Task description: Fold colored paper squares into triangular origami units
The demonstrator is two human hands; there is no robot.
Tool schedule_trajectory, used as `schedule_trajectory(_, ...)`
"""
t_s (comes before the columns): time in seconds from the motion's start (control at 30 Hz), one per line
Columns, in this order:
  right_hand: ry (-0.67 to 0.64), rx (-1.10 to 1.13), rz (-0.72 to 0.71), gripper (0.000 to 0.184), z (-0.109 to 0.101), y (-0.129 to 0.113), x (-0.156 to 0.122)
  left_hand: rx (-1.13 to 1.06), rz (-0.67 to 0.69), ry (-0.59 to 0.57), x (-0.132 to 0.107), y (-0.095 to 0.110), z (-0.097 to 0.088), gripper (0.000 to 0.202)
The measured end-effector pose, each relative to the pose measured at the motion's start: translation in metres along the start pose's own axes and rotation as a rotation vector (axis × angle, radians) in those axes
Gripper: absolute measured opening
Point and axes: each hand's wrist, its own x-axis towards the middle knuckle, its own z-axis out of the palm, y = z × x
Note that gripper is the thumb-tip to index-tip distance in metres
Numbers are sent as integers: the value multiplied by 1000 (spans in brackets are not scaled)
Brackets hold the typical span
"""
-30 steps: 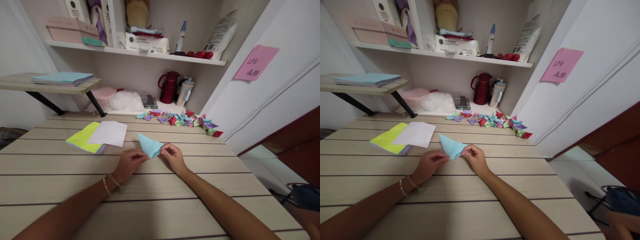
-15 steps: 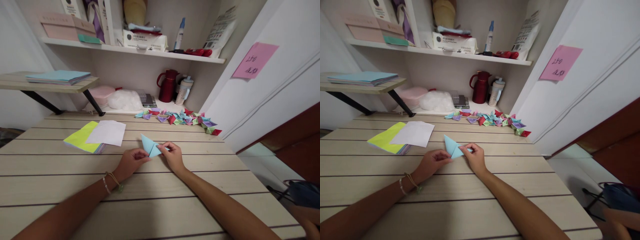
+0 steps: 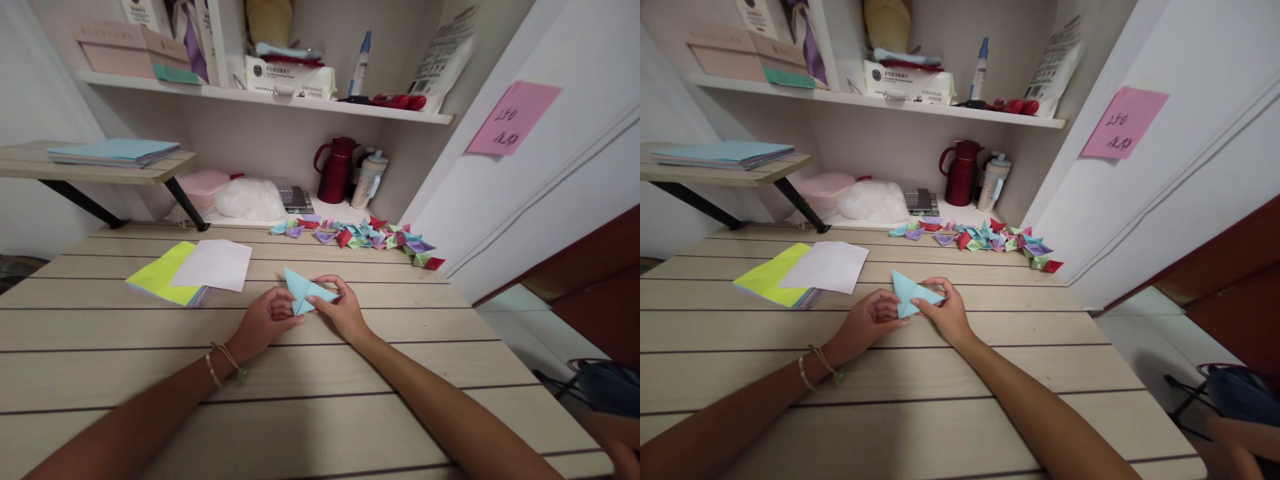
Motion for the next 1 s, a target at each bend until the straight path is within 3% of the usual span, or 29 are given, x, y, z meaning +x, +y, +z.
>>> schedule_trajectory(0.27,-24,-26,-5,52,0,-1,0,47,-29,38,1,2,-1,35)
schedule_trajectory(0.5,-25,-42,-29,49,-1,1,1,90,-69,41,2,4,0,65)
schedule_trajectory(0.73,-19,-62,-26,50,0,-2,0,116,-60,-70,6,-4,-4,30)
schedule_trajectory(1.0,-29,-65,-10,53,0,0,1,93,-72,-48,6,-7,-5,26)
